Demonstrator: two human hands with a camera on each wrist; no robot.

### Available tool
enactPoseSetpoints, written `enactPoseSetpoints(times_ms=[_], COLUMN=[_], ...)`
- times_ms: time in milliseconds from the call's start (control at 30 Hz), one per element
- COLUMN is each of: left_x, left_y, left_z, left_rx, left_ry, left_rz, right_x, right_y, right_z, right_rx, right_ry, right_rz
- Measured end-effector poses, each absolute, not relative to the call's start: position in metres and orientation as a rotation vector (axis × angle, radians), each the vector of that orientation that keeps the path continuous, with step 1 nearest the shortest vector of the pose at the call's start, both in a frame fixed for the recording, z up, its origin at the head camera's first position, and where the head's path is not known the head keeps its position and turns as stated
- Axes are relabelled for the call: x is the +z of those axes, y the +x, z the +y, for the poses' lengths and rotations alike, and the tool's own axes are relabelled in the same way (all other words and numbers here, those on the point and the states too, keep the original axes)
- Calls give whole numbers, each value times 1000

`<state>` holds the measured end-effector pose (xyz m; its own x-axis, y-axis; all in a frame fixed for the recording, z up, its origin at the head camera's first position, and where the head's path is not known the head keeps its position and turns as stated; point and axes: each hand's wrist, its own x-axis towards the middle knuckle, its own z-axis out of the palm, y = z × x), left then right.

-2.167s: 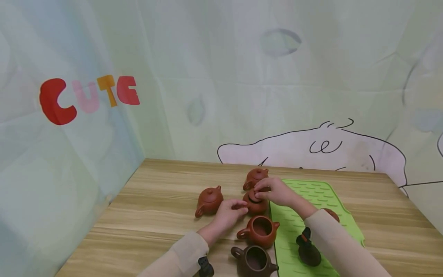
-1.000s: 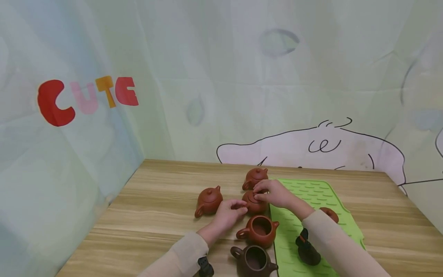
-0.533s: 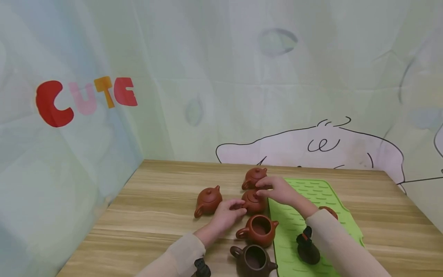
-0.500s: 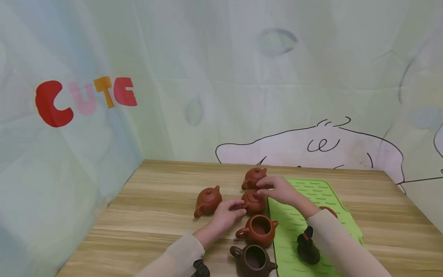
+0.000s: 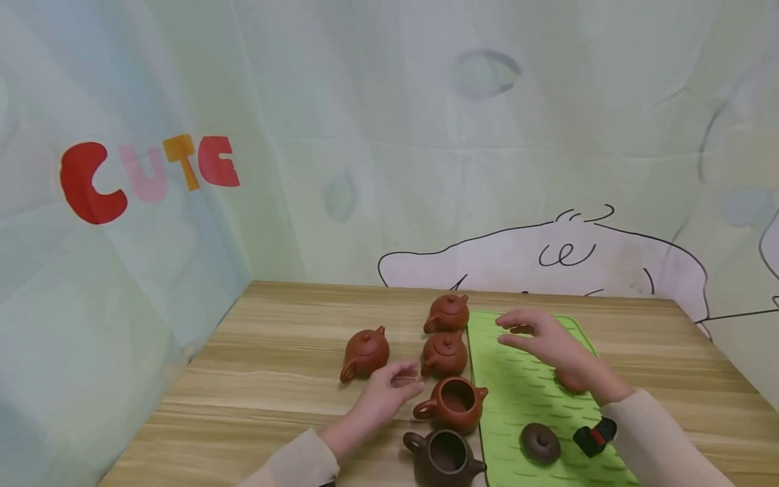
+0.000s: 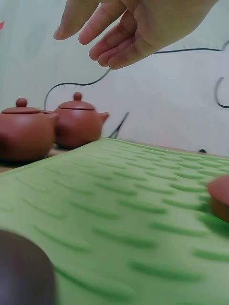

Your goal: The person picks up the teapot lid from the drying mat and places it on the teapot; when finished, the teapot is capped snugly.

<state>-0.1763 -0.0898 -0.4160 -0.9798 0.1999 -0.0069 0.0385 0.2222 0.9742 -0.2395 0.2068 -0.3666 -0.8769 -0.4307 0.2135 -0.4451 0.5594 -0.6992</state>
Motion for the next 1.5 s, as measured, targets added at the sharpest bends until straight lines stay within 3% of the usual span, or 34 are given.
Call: enactPoseSetpoints(times_ms=[567,1500], left_x=[-426,-436], left_y=[-159,-157], left_z=[-87,-83], left_rx=[1928,1958], left_ry=[169,194], left_rz=[2207,2167], right_x=[-391,-420], right_y=[-210,-209], right_z=[272,307], right_rx=[1117,1122], right_ry=[588,373], right_rz=[-2788,-2904])
